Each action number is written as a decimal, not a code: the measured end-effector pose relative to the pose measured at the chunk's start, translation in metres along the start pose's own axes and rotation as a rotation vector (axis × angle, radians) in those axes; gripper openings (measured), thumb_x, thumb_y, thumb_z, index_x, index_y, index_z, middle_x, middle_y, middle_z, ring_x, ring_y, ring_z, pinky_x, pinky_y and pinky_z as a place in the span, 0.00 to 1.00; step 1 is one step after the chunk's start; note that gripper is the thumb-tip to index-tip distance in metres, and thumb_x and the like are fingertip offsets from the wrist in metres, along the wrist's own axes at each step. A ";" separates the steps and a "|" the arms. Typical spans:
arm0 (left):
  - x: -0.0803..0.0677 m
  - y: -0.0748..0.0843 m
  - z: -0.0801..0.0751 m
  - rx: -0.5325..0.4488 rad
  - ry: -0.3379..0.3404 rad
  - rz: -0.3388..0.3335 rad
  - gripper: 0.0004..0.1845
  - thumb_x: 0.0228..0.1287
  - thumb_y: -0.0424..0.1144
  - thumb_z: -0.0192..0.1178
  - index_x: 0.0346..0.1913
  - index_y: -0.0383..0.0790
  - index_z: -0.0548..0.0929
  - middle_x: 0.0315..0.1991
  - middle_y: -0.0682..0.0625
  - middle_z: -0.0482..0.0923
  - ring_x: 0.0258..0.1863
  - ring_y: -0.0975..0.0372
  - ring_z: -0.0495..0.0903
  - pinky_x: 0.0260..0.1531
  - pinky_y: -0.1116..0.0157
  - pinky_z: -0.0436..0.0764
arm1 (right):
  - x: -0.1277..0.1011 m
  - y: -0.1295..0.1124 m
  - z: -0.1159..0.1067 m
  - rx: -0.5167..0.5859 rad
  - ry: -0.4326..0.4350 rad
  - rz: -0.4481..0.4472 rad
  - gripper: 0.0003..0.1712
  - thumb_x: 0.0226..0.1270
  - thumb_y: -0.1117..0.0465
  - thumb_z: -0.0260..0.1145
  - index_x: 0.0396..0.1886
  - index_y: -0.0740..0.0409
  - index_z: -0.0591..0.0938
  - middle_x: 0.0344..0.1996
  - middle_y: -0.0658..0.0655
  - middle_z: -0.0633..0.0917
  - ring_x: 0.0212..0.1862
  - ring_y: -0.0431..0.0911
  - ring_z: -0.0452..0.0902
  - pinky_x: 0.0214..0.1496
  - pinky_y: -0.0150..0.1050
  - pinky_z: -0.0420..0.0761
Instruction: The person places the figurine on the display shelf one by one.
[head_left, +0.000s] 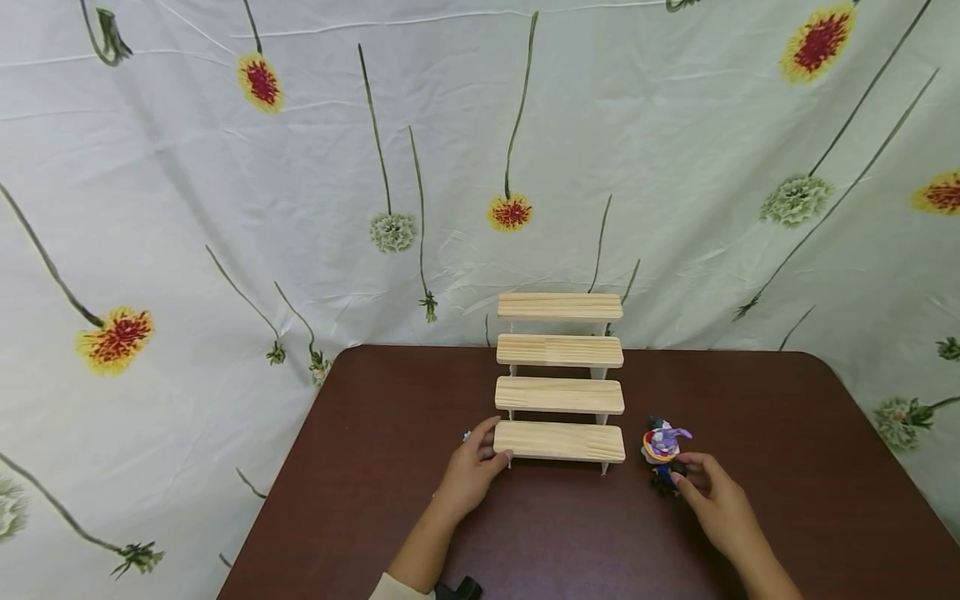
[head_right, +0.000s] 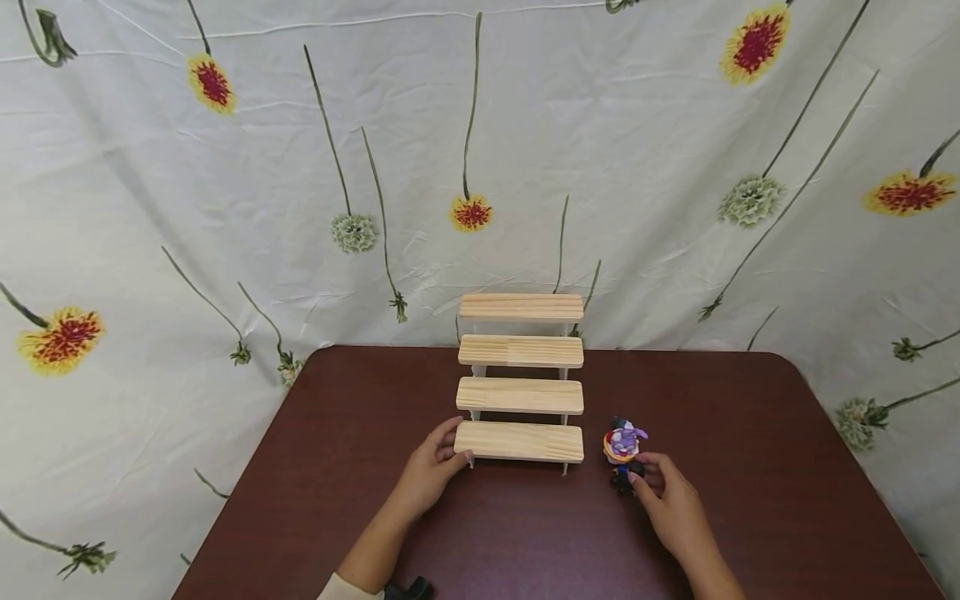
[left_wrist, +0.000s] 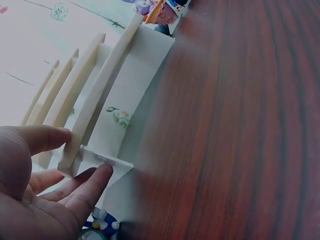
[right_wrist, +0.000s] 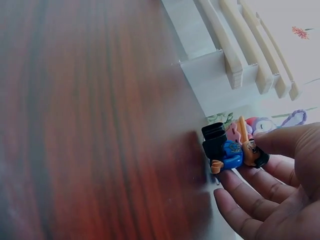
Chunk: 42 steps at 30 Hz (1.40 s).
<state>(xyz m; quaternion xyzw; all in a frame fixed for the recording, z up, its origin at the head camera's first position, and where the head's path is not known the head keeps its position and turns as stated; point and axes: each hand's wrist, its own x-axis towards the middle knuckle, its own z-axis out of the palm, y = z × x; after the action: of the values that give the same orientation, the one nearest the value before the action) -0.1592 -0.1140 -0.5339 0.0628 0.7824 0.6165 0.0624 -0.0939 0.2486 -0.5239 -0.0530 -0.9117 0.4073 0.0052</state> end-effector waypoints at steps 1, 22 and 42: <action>0.000 0.000 0.000 0.007 0.004 -0.001 0.34 0.69 0.39 0.66 0.75 0.40 0.67 0.61 0.35 0.77 0.58 0.49 0.83 0.48 0.67 0.84 | 0.000 0.000 0.000 -0.001 0.002 -0.004 0.25 0.78 0.49 0.60 0.64 0.60 0.73 0.57 0.70 0.83 0.59 0.62 0.81 0.56 0.53 0.83; 0.000 0.002 0.001 0.104 0.010 -0.027 0.34 0.70 0.44 0.65 0.75 0.45 0.66 0.58 0.40 0.82 0.58 0.52 0.82 0.53 0.57 0.83 | -0.006 -0.020 0.007 0.006 0.068 -0.106 0.18 0.73 0.55 0.67 0.58 0.56 0.81 0.46 0.57 0.89 0.45 0.30 0.80 0.47 0.31 0.83; -0.001 0.002 0.000 0.094 -0.002 -0.031 0.34 0.71 0.47 0.64 0.76 0.46 0.66 0.61 0.39 0.81 0.59 0.49 0.82 0.55 0.53 0.82 | 0.000 -0.041 0.014 0.113 0.110 -0.271 0.16 0.70 0.62 0.69 0.55 0.58 0.82 0.49 0.57 0.87 0.45 0.25 0.78 0.47 0.25 0.82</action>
<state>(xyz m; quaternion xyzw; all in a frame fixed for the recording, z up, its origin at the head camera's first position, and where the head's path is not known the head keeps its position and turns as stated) -0.1578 -0.1143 -0.5318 0.0543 0.8114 0.5778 0.0696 -0.0989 0.2113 -0.5024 0.0484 -0.8845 0.4501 0.1130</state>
